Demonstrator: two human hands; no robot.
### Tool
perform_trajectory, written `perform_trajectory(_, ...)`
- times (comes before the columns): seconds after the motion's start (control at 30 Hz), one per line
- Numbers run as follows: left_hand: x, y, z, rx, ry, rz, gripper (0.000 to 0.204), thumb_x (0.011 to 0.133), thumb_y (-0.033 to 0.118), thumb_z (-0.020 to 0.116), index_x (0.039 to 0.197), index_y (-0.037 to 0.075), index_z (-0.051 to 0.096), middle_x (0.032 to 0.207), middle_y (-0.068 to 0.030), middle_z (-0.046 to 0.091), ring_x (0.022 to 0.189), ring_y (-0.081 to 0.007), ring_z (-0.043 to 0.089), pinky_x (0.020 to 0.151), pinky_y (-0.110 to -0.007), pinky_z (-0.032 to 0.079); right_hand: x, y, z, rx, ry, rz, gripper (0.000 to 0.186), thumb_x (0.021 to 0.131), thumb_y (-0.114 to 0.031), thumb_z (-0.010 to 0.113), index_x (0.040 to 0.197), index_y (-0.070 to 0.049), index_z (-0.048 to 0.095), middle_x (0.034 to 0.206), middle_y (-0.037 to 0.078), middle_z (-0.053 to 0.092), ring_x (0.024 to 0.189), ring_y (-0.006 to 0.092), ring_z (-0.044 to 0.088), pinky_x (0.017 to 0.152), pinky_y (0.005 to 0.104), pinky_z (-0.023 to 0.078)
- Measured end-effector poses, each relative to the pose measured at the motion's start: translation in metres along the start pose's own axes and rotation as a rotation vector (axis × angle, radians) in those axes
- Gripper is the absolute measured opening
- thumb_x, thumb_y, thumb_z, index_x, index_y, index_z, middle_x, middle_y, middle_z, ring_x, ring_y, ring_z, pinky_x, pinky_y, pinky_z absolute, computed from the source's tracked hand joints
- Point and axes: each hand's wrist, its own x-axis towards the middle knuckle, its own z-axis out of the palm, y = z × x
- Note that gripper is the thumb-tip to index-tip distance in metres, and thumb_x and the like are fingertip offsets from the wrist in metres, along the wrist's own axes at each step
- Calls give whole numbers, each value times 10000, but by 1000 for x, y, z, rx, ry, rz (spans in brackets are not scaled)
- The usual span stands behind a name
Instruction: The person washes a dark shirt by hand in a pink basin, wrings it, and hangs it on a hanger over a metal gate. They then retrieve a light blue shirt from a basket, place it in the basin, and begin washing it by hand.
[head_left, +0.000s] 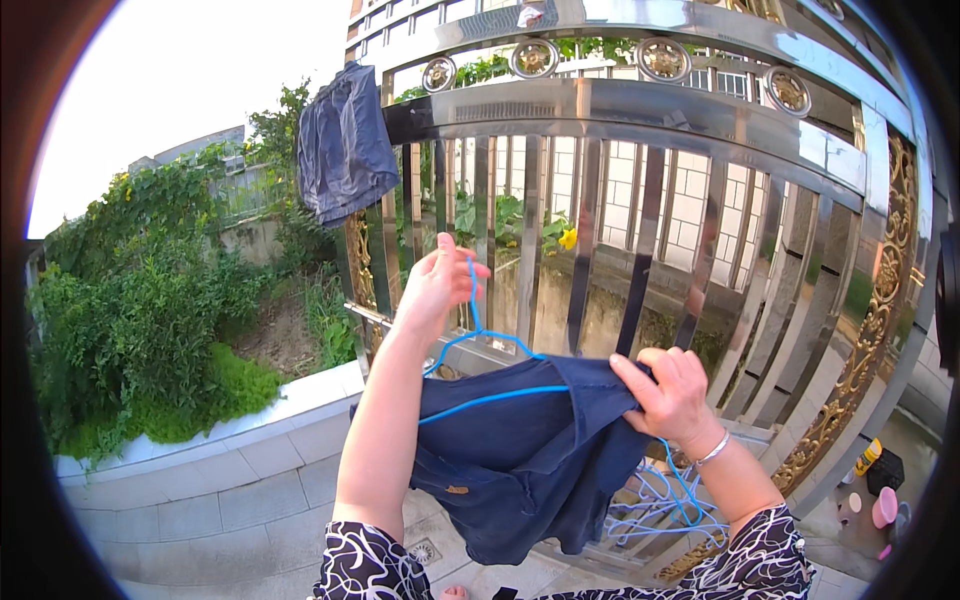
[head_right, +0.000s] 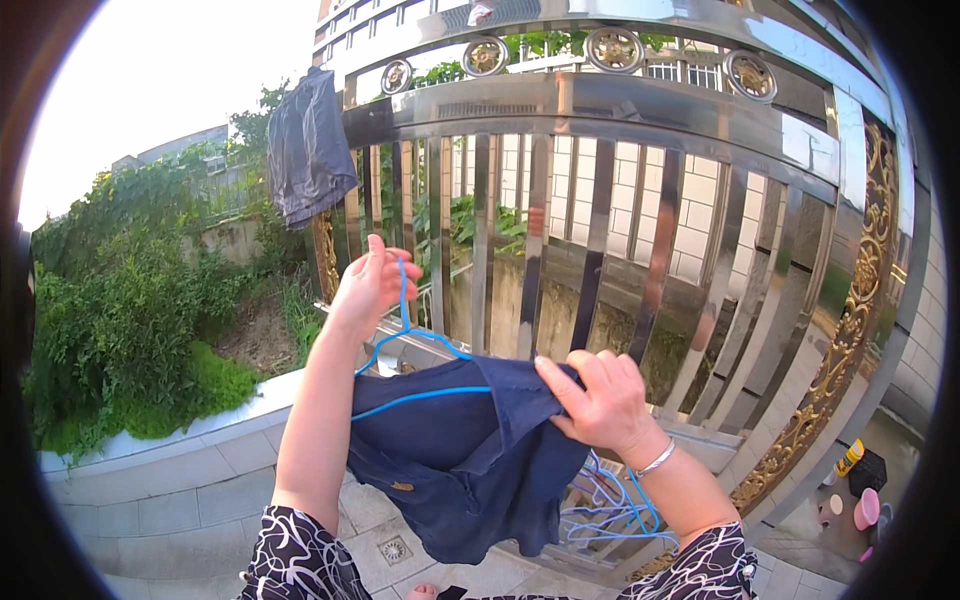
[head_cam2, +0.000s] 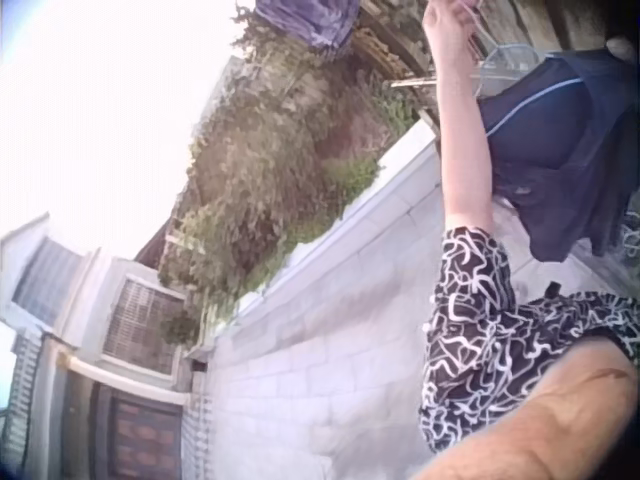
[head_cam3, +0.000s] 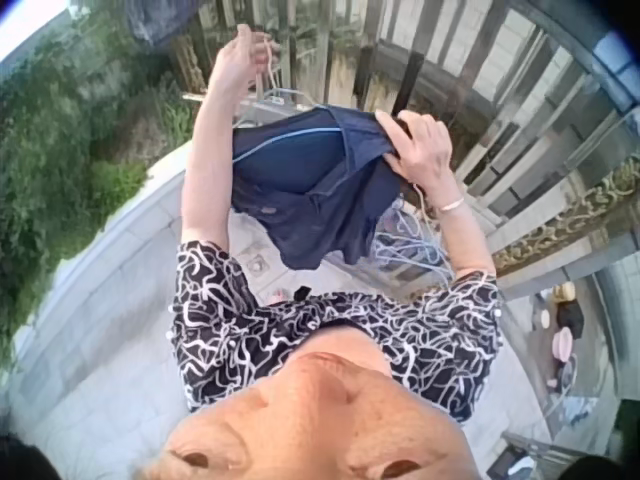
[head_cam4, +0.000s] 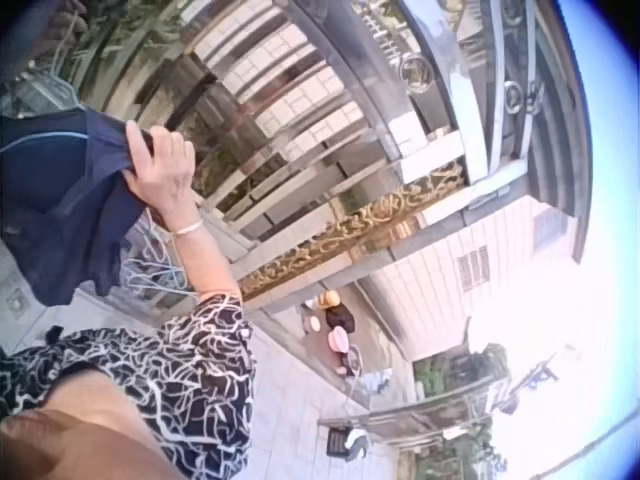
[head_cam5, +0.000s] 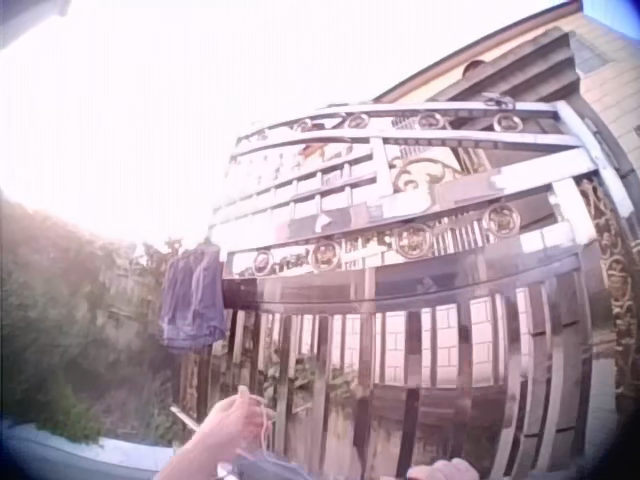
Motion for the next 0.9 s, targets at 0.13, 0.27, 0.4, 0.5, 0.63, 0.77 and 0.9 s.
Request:
perform_trajectory(0.13,7,22,-56,314,227,510,380,831,165,559,1160,29,424,1085,-104,524,1005,-166,480,846,-305,380,48,36,14,-207,84,86,529,494,-228,694,1004,-115,606,813,56,484,685,209,472,581,321,354)
perform_trajectory(0.27,35,2,-147,417,404,611,405,790,152,618,1128,19,439,1078,-101,503,1041,-189,446,918,-315,331,121,67,22,-322,192,109,480,549,-174,692,1014,-102,598,850,73,487,802,245,496,674,343,391)
perform_trajectory(0.4,73,-58,-166,216,37,0,536,860,349,509,1276,73,314,1178,-122,472,1123,-207,404,948,-344,290,192,104,33,-496,294,98,397,601,-143,686,987,-109,601,802,47,490,737,220,492,649,327,410)
perform_trajectory(0.5,102,-95,-170,59,-232,-155,563,884,447,395,1306,90,288,1220,-114,457,1128,-210,422,966,-354,263,241,135,46,-591,350,155,279,683,-234,661,931,-117,613,775,49,519,759,216,529,660,326,431)
perform_trajectory(0.63,139,-110,-158,-59,-378,-129,524,879,355,462,1297,78,307,1145,-110,502,1045,-185,476,920,-342,325,294,168,61,-739,342,217,276,728,-342,620,930,-154,627,787,62,548,783,234,549,692,350,442)
perform_trajectory(0.77,167,-96,-165,123,-216,41,582,783,284,625,1255,58,369,1085,-95,504,1014,-182,465,898,-324,347,340,165,75,-736,308,339,290,751,-381,584,939,-165,629,871,108,586,860,272,563,747,366,451)
perform_trajectory(0.9,188,-104,-171,385,122,128,648,750,323,655,1260,62,350,1262,-130,368,1178,-228,335,952,-362,295,366,174,89,-718,264,391,318,754,-408,550,940,-164,638,918,116,604,883,286,571,765,383,456)
